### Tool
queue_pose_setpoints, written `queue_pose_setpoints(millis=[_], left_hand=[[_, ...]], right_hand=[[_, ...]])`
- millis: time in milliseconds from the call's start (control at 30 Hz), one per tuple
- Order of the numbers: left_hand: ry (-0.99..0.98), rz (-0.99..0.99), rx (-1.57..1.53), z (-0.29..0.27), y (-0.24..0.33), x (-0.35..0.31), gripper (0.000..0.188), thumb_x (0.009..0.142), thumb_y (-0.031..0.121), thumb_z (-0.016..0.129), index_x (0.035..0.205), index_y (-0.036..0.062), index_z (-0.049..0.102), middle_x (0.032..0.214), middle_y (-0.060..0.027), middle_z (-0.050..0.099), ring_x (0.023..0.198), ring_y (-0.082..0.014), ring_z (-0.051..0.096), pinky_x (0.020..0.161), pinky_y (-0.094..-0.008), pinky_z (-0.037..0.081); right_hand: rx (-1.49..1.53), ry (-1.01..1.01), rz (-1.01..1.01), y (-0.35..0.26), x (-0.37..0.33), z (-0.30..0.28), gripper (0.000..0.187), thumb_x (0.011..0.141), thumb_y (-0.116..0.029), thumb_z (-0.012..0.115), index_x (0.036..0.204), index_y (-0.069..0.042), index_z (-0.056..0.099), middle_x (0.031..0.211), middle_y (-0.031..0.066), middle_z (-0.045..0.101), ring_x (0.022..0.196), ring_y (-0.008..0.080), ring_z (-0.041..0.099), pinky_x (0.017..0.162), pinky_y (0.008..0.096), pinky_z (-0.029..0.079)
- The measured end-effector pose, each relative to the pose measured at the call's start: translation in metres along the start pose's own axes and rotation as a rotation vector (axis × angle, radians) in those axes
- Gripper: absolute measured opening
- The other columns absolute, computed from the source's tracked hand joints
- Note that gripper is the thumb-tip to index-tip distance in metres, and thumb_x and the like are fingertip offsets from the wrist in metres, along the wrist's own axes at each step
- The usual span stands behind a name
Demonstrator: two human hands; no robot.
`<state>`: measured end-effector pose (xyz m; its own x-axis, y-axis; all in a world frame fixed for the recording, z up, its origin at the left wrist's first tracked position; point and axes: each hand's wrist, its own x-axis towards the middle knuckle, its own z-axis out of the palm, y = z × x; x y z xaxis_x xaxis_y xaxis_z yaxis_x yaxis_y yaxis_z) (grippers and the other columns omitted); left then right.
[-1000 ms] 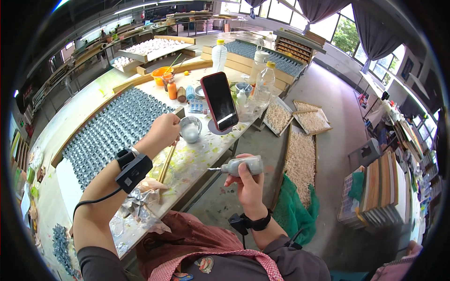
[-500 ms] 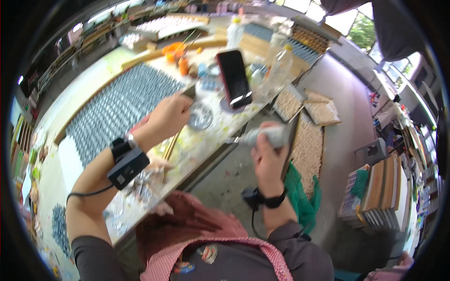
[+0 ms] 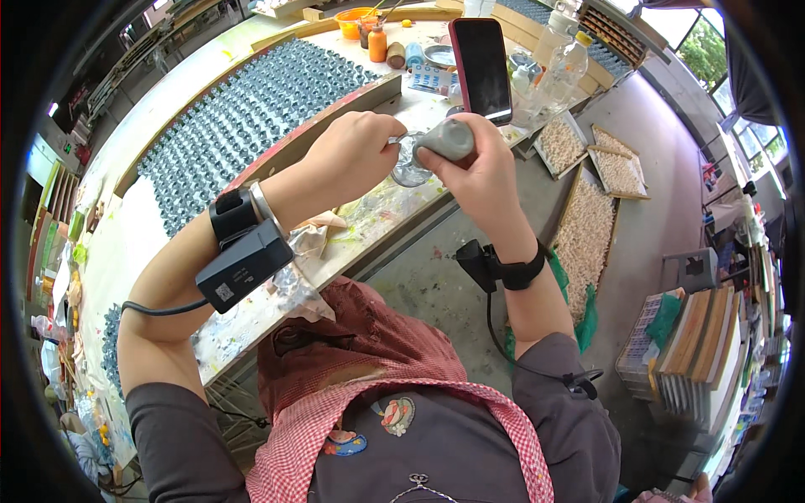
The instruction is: Apply adhesive to small silver-colored components and arrange them in a grid tray.
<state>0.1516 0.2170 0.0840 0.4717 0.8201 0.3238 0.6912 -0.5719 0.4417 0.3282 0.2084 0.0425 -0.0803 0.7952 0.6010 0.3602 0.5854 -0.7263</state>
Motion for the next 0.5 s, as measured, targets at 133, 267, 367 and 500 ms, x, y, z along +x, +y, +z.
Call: queue_pose_setpoints(millis=[133,267,367,500], left_hand=[[0.001,0.054,0.010,0.001,-0.002,-0.002,0.024,0.073,0.001,0.048,0.092,-0.0039,0.062,0.063,-0.0176,0.059,0.056,-0.0238,0.061,0.055,-0.0328,0.047],[-0.012,0.049,0.012,0.002,-0.003,0.001,0.025,0.072,0.001,0.048,0.092,-0.0038,0.062,0.063,-0.0177,0.059,0.056,-0.0238,0.062,0.055,-0.0333,0.047],[-0.009,0.054,0.033,0.002,-0.003,0.002,0.025,0.073,0.000,0.048,0.092,-0.0039,0.062,0.063,-0.0178,0.059,0.055,-0.0236,0.061,0.055,-0.0332,0.047],[-0.043,-0.002,-0.017,0.003,-0.001,0.002,0.025,0.073,0.000,0.047,0.093,-0.0043,0.062,0.062,-0.0160,0.059,0.053,-0.0214,0.061,0.054,-0.0319,0.048]], right_hand=[[-0.166,-0.036,-0.070,-0.013,0.004,0.002,0.036,0.066,-0.013,0.072,0.094,-0.001,0.053,0.092,0.0152,0.055,0.085,0.0322,0.054,0.073,0.0360,0.044],[-0.146,0.011,-0.092,-0.007,0.005,0.003,0.037,0.067,-0.015,0.075,0.093,-0.001,0.054,0.087,0.0101,0.056,0.075,0.0180,0.058,0.065,0.0288,0.047],[-0.139,-0.052,-0.036,-0.012,0.008,0.001,0.035,0.067,-0.014,0.071,0.094,-0.001,0.054,0.093,0.0149,0.055,0.086,0.0318,0.055,0.073,0.0362,0.044],[-0.167,-0.008,-0.059,-0.006,0.007,0.000,0.036,0.067,-0.016,0.073,0.094,-0.001,0.054,0.090,0.0126,0.057,0.081,0.0253,0.056,0.069,0.0329,0.045]])
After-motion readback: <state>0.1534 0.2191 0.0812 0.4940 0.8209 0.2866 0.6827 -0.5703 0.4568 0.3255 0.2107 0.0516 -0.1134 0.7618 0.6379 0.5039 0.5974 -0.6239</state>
